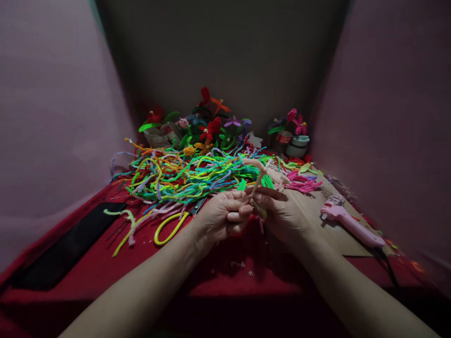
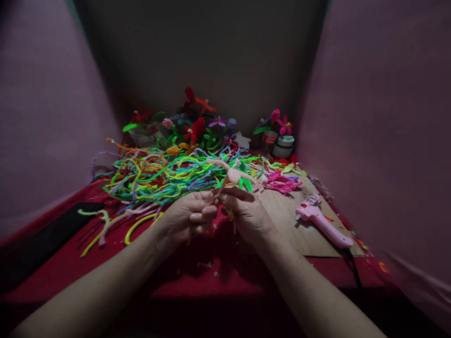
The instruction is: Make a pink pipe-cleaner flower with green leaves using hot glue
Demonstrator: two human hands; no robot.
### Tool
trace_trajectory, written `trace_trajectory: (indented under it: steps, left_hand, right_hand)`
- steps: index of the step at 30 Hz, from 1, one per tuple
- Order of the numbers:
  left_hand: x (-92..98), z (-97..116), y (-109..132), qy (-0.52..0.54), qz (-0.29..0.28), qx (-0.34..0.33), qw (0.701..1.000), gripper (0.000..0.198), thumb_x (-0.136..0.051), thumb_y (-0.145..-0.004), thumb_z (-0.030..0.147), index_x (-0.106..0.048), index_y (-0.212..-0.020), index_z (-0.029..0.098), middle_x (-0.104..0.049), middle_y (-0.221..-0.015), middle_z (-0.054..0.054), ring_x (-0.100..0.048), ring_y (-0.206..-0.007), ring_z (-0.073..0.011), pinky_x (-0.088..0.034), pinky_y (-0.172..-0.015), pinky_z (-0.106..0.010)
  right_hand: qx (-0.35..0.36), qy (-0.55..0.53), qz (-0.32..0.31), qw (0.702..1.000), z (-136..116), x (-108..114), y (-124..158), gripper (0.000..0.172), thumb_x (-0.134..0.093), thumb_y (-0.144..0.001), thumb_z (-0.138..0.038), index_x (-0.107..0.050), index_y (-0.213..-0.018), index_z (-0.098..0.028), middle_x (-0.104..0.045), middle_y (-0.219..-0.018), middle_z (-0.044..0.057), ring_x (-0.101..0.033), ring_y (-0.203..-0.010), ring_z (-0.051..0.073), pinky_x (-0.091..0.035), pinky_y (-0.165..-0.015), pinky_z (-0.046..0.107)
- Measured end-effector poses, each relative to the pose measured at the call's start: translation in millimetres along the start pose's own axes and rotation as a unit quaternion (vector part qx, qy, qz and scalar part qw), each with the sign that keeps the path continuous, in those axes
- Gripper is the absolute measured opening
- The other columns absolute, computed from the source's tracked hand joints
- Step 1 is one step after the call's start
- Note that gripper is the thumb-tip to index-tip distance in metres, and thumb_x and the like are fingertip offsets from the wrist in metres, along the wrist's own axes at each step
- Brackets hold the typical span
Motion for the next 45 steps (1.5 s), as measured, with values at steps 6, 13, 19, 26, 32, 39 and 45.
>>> trace_trajectory:
  steps: [6,13,19,26,32,39,45]
  left_hand:
    - [-1.9,4,2,-0.218,0.136,-0.103,0.961,0.019,-0.057,-0.076,0.030,-0.052,-0.069,0.013,-0.051,-0.054,0.004,-0.041,-0.037,-0.0035,-0.031,-0.036,-0.015]
    - [-1.2,6,5,-0.417,0.235,-0.207,0.853,0.021,-0.047,-0.082,0.032,-0.052,-0.069,0.016,-0.048,-0.054,0.005,-0.043,-0.045,-0.0057,-0.035,-0.045,-0.018]
    - [-8.2,3,8,-0.627,0.239,-0.334,0.662,0.010,-0.045,-0.082,0.015,-0.051,-0.090,0.016,-0.058,-0.078,-0.003,-0.054,-0.071,-0.0125,-0.043,-0.065,-0.023]
    - [-6.0,6,11,-0.676,0.259,-0.332,0.605,0.012,-0.042,-0.084,0.015,-0.053,-0.083,0.016,-0.059,-0.076,-0.003,-0.055,-0.069,-0.0129,-0.042,-0.064,-0.024]
    - [1.2,11,8,-0.429,0.269,-0.237,0.829,0.008,-0.050,-0.078,0.017,-0.055,-0.073,0.016,-0.053,-0.060,0.003,-0.047,-0.053,-0.0080,-0.037,-0.052,-0.020]
    - [0.5,2,3,-0.109,0.120,-0.090,0.983,0.018,-0.061,-0.072,0.027,-0.051,-0.068,0.013,-0.041,-0.054,0.007,-0.023,-0.036,0.0011,-0.016,-0.037,-0.015]
    - [-1.2,1,4,-0.050,0.053,-0.048,0.996,0.014,-0.059,-0.074,0.024,-0.053,-0.074,0.011,-0.042,-0.058,0.006,-0.020,-0.035,0.0025,-0.018,-0.034,-0.013]
  right_hand:
    - [0.064,0.046,0.046,0.996,-2,2,1,0.006,-0.070,-0.063,-0.019,-0.068,-0.069,-0.019,-0.060,-0.065,-0.002,-0.052,-0.060,0.010,-0.041,-0.060,0.024]
    - [0.074,0.120,0.055,0.989,-9,-3,6,0.006,-0.067,-0.066,-0.022,-0.065,-0.064,-0.017,-0.056,-0.063,-0.002,-0.048,-0.060,0.011,-0.039,-0.061,0.025]
    - [0.090,0.107,0.080,0.987,-3,3,5,0.005,-0.068,-0.065,-0.022,-0.067,-0.068,-0.018,-0.061,-0.067,-0.002,-0.052,-0.067,0.012,-0.040,-0.068,0.025]
    - [0.084,0.123,0.054,0.987,-2,-2,7,0.008,-0.069,-0.066,-0.023,-0.068,-0.072,-0.018,-0.063,-0.069,-0.001,-0.054,-0.067,0.013,-0.041,-0.070,0.028]
    - [0.112,0.160,0.049,0.980,-5,-4,8,0.010,-0.070,-0.064,-0.022,-0.070,-0.074,-0.020,-0.065,-0.077,0.001,-0.056,-0.074,0.016,-0.042,-0.075,0.031]
    - [0.032,0.089,0.025,0.995,1,-1,6,0.014,-0.066,-0.066,-0.020,-0.069,-0.080,-0.020,-0.063,-0.068,-0.001,-0.050,-0.058,0.011,-0.040,-0.057,0.025]
    - [0.054,0.078,0.022,0.995,-4,-6,4,0.013,-0.066,-0.062,-0.016,-0.068,-0.073,-0.022,-0.064,-0.073,0.000,-0.052,-0.063,0.012,-0.041,-0.060,0.026]
Point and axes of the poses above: each hand's wrist, its own y-axis away from the middle knuckle, its own x-axis out of the back of the hand, z = x × y, the point moved 4 cm from there along -y, towards the middle knuckle
